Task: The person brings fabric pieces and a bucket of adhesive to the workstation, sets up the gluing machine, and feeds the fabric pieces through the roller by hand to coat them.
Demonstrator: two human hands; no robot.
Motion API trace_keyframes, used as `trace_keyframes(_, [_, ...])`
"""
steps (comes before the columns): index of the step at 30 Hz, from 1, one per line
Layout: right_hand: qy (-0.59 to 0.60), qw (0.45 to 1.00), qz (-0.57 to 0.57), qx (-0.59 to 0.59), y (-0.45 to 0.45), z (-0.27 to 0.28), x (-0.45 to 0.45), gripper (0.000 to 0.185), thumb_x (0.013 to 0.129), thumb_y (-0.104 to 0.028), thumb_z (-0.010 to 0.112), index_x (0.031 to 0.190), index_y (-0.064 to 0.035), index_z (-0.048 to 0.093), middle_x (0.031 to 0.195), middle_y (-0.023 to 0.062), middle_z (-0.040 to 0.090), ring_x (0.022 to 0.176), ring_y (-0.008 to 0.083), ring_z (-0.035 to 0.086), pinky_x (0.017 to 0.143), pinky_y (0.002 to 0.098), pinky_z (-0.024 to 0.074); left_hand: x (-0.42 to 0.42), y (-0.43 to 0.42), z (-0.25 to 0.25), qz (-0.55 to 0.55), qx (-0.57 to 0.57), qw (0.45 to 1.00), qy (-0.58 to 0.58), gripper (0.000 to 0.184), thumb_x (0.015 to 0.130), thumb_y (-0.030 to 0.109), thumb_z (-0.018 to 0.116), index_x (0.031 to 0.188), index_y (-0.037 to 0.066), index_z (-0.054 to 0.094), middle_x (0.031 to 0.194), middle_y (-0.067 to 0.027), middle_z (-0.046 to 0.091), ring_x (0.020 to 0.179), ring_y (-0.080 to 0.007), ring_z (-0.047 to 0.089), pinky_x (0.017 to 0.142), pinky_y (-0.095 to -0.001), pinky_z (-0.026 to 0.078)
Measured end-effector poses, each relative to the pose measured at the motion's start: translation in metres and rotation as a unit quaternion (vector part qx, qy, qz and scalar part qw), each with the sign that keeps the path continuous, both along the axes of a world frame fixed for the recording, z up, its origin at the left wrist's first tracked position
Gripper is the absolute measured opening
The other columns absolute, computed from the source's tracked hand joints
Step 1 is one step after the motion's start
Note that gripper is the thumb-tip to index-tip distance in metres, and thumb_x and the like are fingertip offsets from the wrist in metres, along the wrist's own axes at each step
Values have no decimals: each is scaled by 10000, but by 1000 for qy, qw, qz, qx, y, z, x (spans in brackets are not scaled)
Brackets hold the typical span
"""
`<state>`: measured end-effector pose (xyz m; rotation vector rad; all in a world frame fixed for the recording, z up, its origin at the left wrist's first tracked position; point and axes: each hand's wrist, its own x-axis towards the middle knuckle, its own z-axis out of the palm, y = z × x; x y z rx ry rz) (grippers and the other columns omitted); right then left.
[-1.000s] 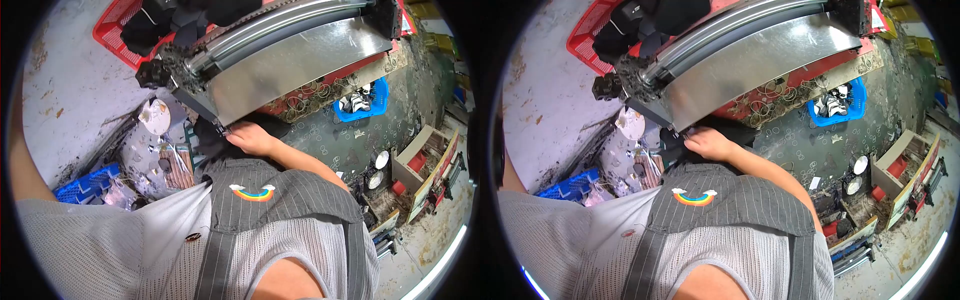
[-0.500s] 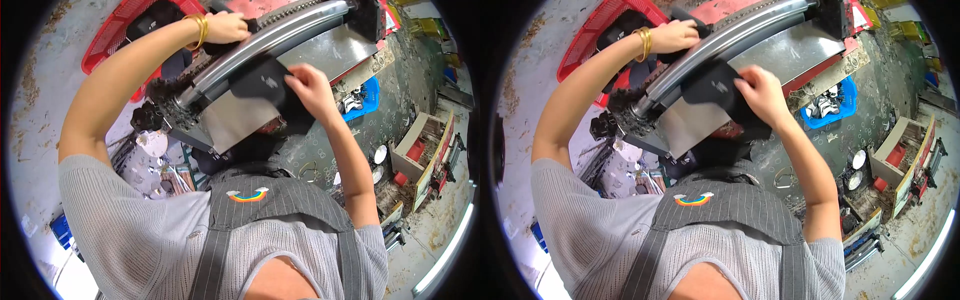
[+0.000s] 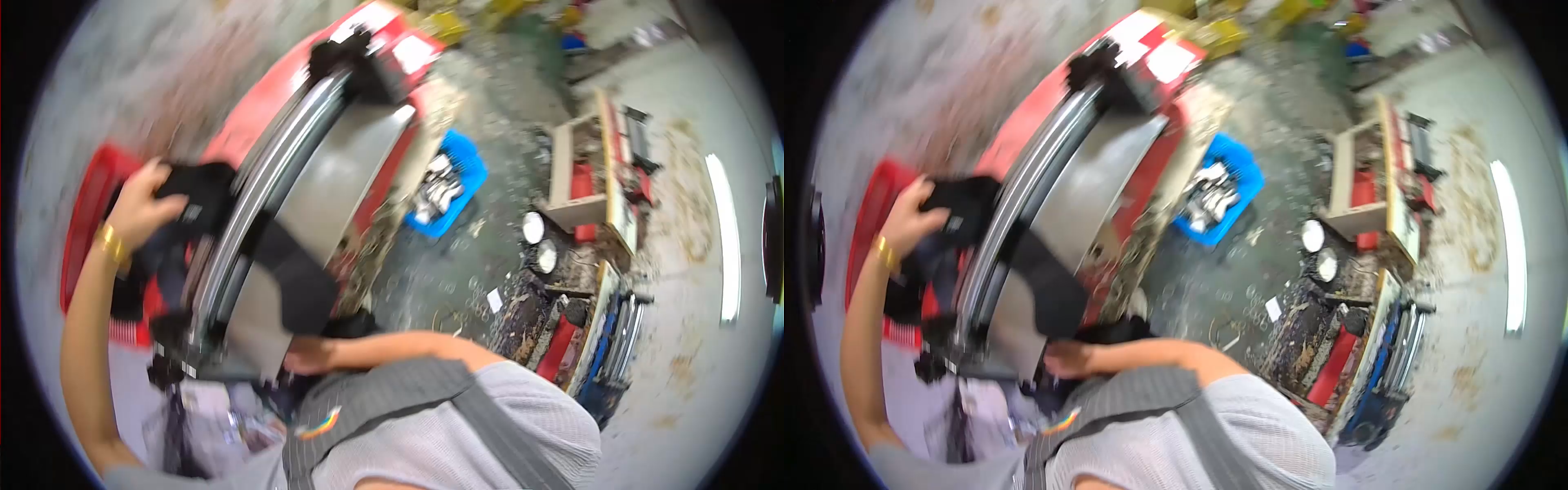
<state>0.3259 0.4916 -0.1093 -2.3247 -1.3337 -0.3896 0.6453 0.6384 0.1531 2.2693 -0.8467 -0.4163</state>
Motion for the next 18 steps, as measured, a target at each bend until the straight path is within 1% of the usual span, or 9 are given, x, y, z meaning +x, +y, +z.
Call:
trace_keyframes(1, [-7,1000,-10,16,4,-3,-3,125,700,-211,497,748,-99,525,864,72,519,906,246,482,797,388,383,6,9,5,-3,46,997,-67,232,638,105,651,727,-27,482,771,-71,431,707,-166,465,668,-290,402])
trace_keyframes(3, [131,990,47,-18,-6,4,-7,165,700,-235,527,768,-84,534,924,91,511,958,267,457,807,418,367,-7,-5,48,43,36,998,-42,249,623,90,648,708,-34,450,735,-65,412,691,-162,455,646,-290,394])
trace_keyframes(6, [199,979,30,-38,-13,31,0,153,756,-237,502,803,-93,524,992,85,508,1007,256,437,820,414,352,-8,-9,81,69,2,997,-23,242,616,73,643,706,-38,448,724,-61,414,684,-156,448,632,-288,388])
trace_keyframes(7, [198,979,28,-39,-10,25,2,153,756,-237,502,803,-93,524,992,85,508,1007,256,437,820,414,352,-7,-7,91,63,20,996,-66,214,615,51,635,717,-34,467,738,-52,441,708,-145,460,642,-280,394])
trace_keyframes(9, [158,983,-9,-93,7,9,-6,188,752,-244,532,881,-108,548,1011,68,510,1008,254,434,827,423,345,2,7,99,75,6,996,-49,246,629,44,633,828,-33,510,826,-44,488,772,-138,489,688,-273,416])
trace_keyframes(10, [155,982,-12,-106,10,11,-6,144,767,-244,496,830,-124,544,973,45,527,1006,248,437,824,423,350,12,21,97,85,-7,994,-74,307,648,40,633,920,-31,510,890,-48,506,822,-139,502,731,-269,422])
trace_keyframes(14, [116,993,-2,-30,9,-5,-10,122,747,-256,513,792,-151,556,889,57,527,927,262,467,767,434,364,50,74,119,123,9,990,-74,496,739,33,628,1196,-25,446,1138,-74,499,1051,-150,477,915,-268,375])
trace_keyframes(17, [183,966,116,140,-7,18,2,116,709,-229,531,724,-114,523,771,110,492,834,314,496,698,450,387,40,53,164,86,125,979,-138,441,744,122,641,1130,-35,498,1067,-90,549,985,-170,508,871,-292,395])
trace_keyframes(18, [203,962,139,119,-17,49,11,113,703,-176,542,739,-75,507,785,133,504,804,335,506,691,438,399,31,40,175,75,150,975,-145,414,736,140,647,1089,-40,525,1025,-99,573,945,-178,526,845,-299,409])
